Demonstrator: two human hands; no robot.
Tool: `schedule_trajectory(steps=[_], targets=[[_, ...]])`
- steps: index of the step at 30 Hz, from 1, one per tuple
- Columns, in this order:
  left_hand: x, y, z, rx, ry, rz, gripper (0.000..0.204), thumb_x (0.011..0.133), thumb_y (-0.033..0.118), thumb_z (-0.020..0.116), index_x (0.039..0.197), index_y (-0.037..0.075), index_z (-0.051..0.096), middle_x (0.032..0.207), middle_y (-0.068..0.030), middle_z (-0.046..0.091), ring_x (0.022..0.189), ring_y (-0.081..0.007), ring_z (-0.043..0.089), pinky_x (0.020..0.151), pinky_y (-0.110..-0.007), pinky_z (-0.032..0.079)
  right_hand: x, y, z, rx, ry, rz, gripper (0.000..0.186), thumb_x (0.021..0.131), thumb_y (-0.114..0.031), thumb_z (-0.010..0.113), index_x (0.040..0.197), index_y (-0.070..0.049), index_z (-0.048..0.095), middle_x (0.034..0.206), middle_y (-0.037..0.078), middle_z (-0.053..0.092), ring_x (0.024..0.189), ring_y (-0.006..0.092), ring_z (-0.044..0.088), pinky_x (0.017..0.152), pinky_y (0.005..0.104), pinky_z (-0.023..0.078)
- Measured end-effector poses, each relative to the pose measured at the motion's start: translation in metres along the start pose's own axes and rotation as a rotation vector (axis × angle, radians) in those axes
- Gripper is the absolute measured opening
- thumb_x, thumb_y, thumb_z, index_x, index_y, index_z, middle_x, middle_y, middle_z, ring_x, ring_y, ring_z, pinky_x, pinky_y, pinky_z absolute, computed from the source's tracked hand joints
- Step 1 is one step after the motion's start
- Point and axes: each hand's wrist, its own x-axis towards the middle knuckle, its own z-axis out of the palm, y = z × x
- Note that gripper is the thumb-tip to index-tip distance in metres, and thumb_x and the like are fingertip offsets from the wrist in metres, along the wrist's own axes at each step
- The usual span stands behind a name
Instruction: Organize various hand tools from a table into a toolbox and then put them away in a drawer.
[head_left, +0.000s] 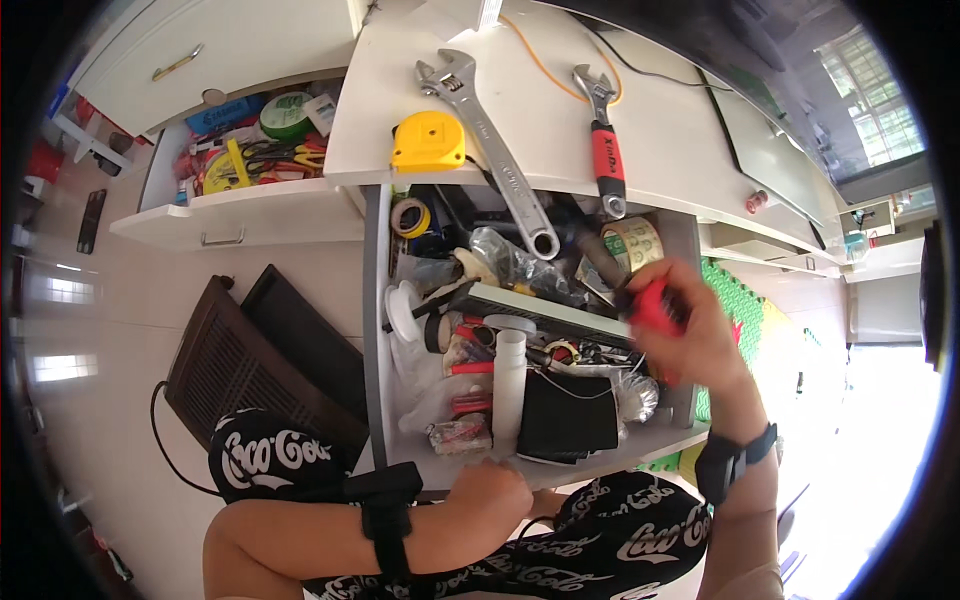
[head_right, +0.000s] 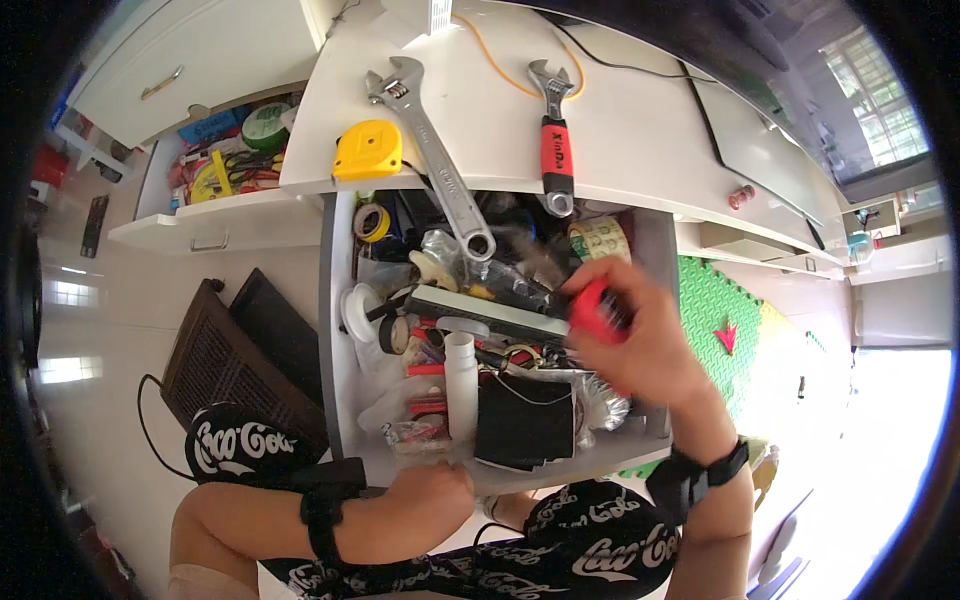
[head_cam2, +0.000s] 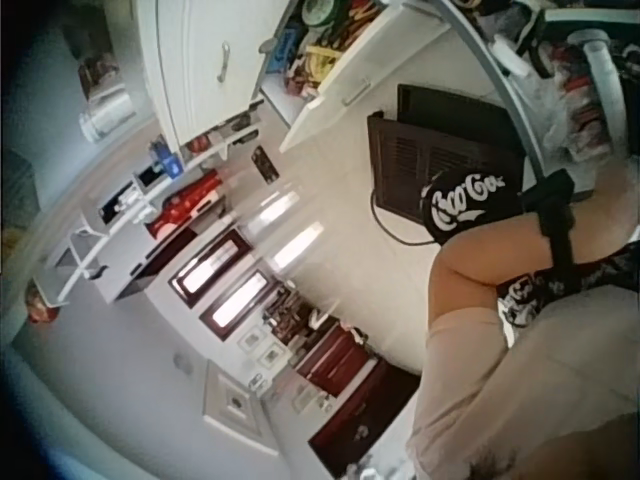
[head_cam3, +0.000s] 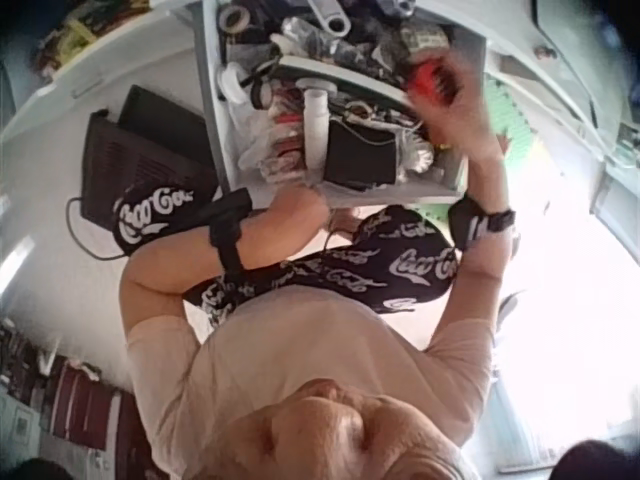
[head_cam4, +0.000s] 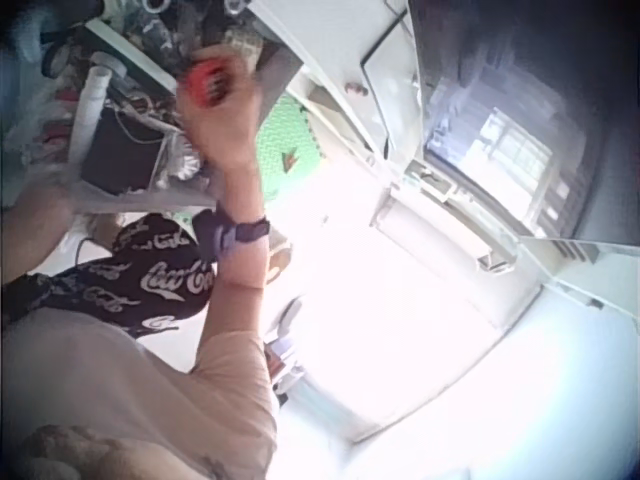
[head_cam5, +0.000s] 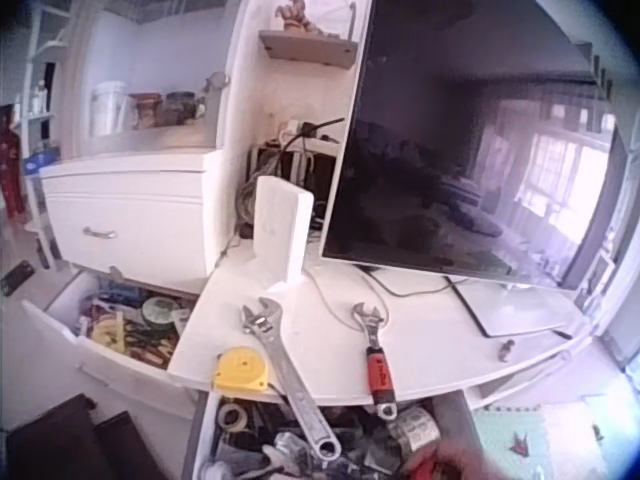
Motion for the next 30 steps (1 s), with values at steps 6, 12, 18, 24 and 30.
schedule_trajectory(steps=[6,12,18,24,30], targets=[[-0.002,-0.003,0.005,0.004,0.052,0.014,0.031,0.063,0.002,0.063,0.089,-0.016,0.06,0.077,-0.0239,0.062,0.068,-0.0321,0.065,0.052,-0.04,0.052,-0.003,-0.019,0.077,-0.071,-0.485,-0.275,0.042,0.063,-0.005,0.07,0.103,-0.006,0.057,0.099,0.013,0.057,0.093,0.0297,0.058,0.086,0.034,0.046],[0.003,0.004,0.009,0.004,-0.025,-0.115,0.017,0.068,0.004,0.063,0.081,-0.006,0.068,0.085,-0.0214,0.064,0.079,-0.0337,0.065,0.063,-0.043,0.051,0.008,-0.011,0.14,-0.259,-0.534,-0.03,0.045,0.068,-0.018,0.07,0.108,-0.011,0.052,0.109,0.017,0.052,0.095,0.0373,0.058,0.083,0.0408,0.049],[0.002,0.003,0.01,-0.039,0.069,-0.081,0.014,0.068,0.003,0.063,0.078,-0.006,0.068,0.08,-0.0232,0.064,0.075,-0.0363,0.066,0.062,-0.045,0.052,0.011,0.007,0.181,-0.406,-0.492,-0.031,0.051,0.069,-0.024,0.071,0.113,-0.012,0.048,0.108,0.022,0.049,0.09,0.0412,0.061,0.076,0.0449,0.053],[0.003,0.002,0.004,-0.038,0.028,-0.041,0.014,0.068,0.002,0.063,0.078,-0.006,0.068,0.079,-0.0232,0.064,0.074,-0.0366,0.066,0.062,-0.045,0.052,0.009,-0.001,0.194,-0.501,-0.446,-0.011,0.052,0.074,-0.031,0.07,0.112,-0.005,0.046,0.108,0.022,0.049,0.086,0.0398,0.062,0.073,0.0446,0.054],[0.003,0.001,0.001,-0.04,-0.007,-0.039,0.013,0.067,0.002,0.063,0.077,-0.005,0.068,0.077,-0.0232,0.064,0.073,-0.037,0.066,0.062,-0.045,0.052,0.01,-0.021,0.164,-0.643,-0.566,-0.197,0.041,0.079,-0.03,0.066,0.107,-0.004,0.052,0.1,0.018,0.055,0.085,0.0346,0.063,0.07,0.0416,0.053]])
